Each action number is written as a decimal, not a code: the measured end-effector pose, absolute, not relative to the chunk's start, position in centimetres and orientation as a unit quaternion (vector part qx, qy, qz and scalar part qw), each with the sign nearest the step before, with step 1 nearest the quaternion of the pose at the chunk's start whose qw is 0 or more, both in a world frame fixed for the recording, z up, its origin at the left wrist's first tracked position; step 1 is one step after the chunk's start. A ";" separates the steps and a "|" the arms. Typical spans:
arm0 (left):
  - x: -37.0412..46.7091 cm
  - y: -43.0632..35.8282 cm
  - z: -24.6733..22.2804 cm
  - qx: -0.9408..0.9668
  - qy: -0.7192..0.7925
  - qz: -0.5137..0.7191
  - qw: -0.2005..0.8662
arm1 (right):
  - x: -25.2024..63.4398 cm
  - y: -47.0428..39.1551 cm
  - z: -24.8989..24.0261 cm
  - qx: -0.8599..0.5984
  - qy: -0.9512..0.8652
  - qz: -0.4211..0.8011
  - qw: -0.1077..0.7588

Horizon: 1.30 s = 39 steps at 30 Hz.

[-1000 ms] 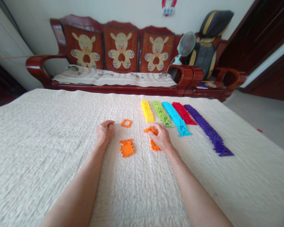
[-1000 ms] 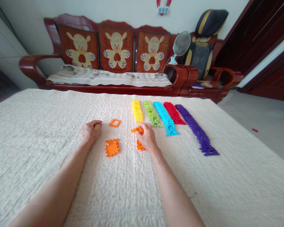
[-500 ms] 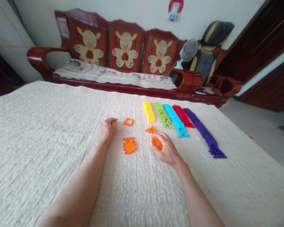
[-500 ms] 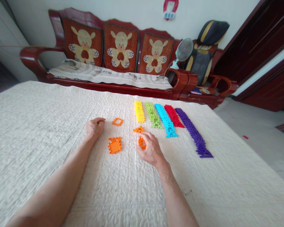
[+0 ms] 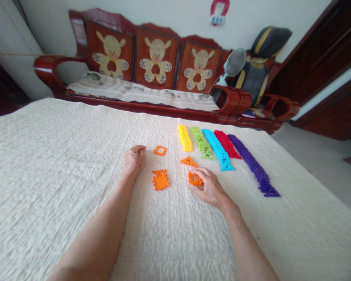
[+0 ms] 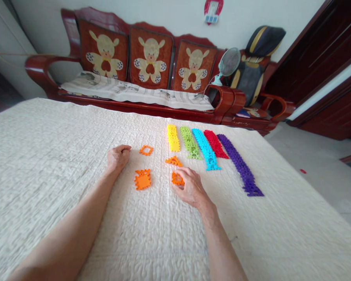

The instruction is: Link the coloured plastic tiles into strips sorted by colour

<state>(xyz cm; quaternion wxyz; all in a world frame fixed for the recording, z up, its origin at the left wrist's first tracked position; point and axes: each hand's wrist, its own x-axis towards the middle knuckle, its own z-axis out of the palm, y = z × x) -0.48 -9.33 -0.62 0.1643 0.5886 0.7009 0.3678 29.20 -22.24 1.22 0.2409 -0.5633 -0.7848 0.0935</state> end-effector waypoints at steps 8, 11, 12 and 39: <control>-0.6 -9.0 -1.2 0.594 0.697 0.370 0.159 | 28.5 -22.3 2.0 -0.536 -0.795 0.128 0.254; -0.6 -8.9 -1.4 0.594 0.696 0.372 0.156 | 28.3 -22.1 2.1 -0.529 -0.789 0.132 0.283; -0.7 -8.8 -1.4 0.593 0.697 0.372 0.155 | 28.3 -22.1 2.1 -0.525 -0.786 0.136 0.296; -0.7 -9.0 -1.3 0.597 0.700 0.362 0.152 | 28.5 -19.2 1.1 -0.635 -0.652 0.119 0.397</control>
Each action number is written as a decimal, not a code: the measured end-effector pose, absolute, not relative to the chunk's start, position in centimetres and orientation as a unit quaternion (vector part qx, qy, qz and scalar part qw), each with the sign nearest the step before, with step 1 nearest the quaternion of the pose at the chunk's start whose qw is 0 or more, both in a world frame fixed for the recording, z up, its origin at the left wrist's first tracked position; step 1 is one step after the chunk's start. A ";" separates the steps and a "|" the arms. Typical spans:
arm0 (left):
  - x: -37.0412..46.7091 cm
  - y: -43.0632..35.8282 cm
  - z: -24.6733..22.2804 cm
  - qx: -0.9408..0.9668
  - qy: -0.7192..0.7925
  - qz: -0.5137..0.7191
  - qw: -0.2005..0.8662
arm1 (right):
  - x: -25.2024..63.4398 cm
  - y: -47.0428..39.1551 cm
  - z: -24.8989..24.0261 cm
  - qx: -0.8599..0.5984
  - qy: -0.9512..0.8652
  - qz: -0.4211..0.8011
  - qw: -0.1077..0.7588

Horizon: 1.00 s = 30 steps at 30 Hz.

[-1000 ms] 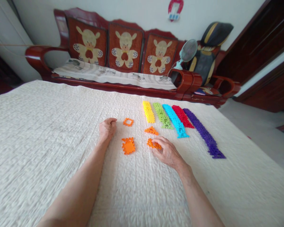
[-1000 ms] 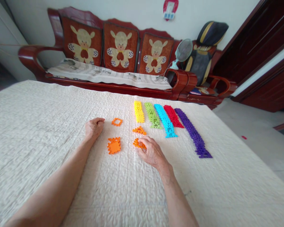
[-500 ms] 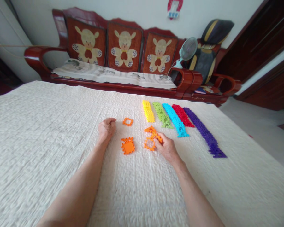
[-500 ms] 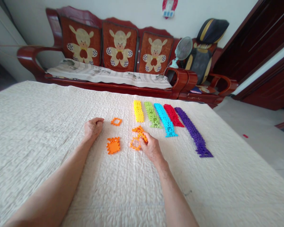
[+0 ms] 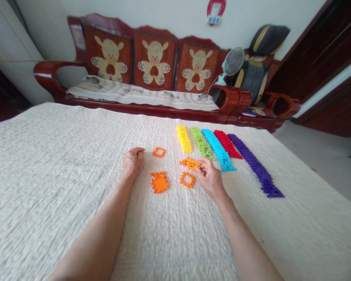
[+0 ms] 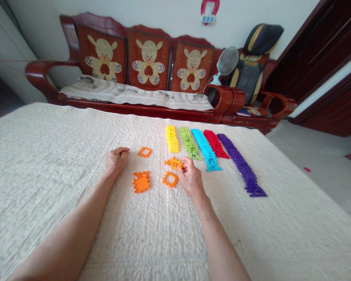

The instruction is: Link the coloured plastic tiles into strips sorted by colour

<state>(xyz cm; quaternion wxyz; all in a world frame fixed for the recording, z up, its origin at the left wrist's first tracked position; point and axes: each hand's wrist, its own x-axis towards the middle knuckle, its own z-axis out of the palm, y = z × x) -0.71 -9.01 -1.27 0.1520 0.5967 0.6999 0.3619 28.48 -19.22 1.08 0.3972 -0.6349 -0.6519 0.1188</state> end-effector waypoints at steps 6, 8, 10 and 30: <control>-0.7 -9.0 -1.2 0.598 0.699 0.363 0.146 | 29.2 -17.0 2.4 -0.574 -0.719 0.101 0.379; -0.7 -9.0 -1.1 0.598 0.702 0.359 0.147 | 29.4 -16.5 2.4 -0.555 -0.741 0.097 0.365; -0.7 -9.0 -1.0 0.597 0.704 0.356 0.148 | 29.5 -16.1 2.0 -0.545 -0.754 0.099 0.354; -0.8 -9.0 -1.3 0.601 0.695 0.366 0.147 | 28.3 -15.6 0.7 -0.562 -0.772 0.018 0.295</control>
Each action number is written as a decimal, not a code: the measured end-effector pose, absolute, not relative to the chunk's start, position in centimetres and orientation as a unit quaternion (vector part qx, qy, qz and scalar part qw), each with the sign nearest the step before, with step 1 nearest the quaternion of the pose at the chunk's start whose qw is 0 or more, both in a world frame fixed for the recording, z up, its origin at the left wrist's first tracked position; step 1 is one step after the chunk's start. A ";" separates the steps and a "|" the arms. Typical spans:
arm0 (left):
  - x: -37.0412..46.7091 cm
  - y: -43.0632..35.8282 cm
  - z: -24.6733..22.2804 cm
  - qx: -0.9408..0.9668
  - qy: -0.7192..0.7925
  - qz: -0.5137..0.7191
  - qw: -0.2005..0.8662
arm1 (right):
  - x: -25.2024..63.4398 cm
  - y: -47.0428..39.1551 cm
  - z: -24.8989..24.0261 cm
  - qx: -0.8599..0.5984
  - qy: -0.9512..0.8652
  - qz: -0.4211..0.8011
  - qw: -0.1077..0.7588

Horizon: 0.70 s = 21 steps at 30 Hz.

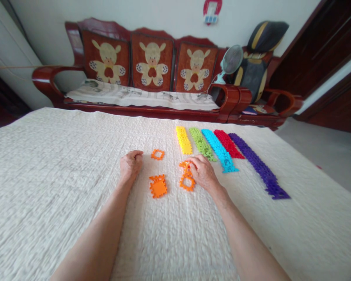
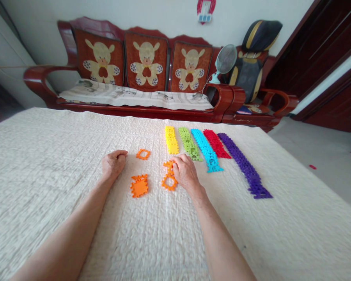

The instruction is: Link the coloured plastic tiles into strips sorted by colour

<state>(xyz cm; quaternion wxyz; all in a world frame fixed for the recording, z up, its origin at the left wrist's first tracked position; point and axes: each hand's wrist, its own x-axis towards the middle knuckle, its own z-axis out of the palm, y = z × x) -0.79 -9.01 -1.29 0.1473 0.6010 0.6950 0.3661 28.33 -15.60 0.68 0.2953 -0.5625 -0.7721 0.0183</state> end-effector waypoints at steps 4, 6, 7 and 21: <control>-0.9 -8.9 -1.4 0.601 0.698 0.362 0.144 | 28.4 -15.5 0.8 -0.571 -0.760 0.007 0.311; -0.9 -8.9 -1.4 0.601 0.699 0.361 0.143 | 28.4 -15.9 1.3 -0.568 -0.750 0.004 0.338; -0.8 -8.9 -1.3 0.601 0.699 0.360 0.143 | 28.5 -16.3 1.7 -0.563 -0.748 0.012 0.350; -0.6 -9.0 -1.1 0.599 0.697 0.363 0.154 | 26.5 -23.0 0.9 -0.610 -0.742 0.072 0.269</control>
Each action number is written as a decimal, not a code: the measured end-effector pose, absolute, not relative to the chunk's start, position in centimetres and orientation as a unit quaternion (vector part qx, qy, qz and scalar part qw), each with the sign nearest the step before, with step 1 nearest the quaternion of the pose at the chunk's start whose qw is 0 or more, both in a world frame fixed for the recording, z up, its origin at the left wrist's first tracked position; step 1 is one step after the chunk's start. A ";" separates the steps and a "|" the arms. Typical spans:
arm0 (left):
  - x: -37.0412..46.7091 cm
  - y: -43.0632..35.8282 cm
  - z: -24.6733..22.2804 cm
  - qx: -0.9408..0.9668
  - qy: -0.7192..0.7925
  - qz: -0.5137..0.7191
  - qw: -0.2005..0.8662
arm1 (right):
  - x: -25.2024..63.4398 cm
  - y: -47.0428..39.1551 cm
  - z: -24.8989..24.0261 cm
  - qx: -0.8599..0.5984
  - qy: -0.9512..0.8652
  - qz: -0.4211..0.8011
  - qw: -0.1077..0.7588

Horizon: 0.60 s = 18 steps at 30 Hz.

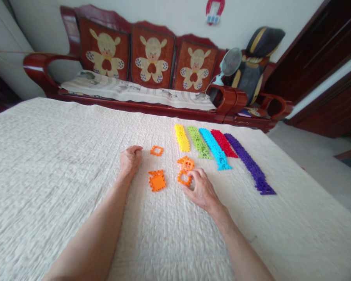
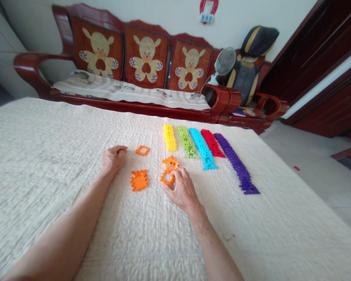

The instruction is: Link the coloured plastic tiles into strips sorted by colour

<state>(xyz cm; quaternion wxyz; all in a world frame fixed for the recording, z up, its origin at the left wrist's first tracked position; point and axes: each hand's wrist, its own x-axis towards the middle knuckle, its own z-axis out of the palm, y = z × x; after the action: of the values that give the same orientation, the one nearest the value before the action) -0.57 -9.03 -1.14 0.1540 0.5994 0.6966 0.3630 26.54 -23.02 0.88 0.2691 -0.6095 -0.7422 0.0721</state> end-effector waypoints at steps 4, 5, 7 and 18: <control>-0.6 -9.0 -1.3 0.598 0.699 0.361 0.154 | 26.6 -22.8 0.7 -0.608 -0.743 0.067 0.270; -0.6 -9.0 -1.3 0.598 0.699 0.362 0.154 | 26.6 -22.8 0.7 -0.608 -0.744 0.066 0.269; -0.6 -9.1 -1.2 0.599 0.697 0.362 0.154 | 26.7 -22.8 0.8 -0.608 -0.743 0.069 0.271; -0.5 -9.0 -1.1 0.597 0.701 0.361 0.149 | 27.9 -22.5 1.0 -0.567 -0.724 0.158 0.359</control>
<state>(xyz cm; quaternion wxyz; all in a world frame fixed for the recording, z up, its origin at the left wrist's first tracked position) -0.51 -9.00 -1.11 0.1487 0.5968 0.7009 0.3612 27.87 -22.54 0.97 0.3586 -0.5673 -0.7243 0.1581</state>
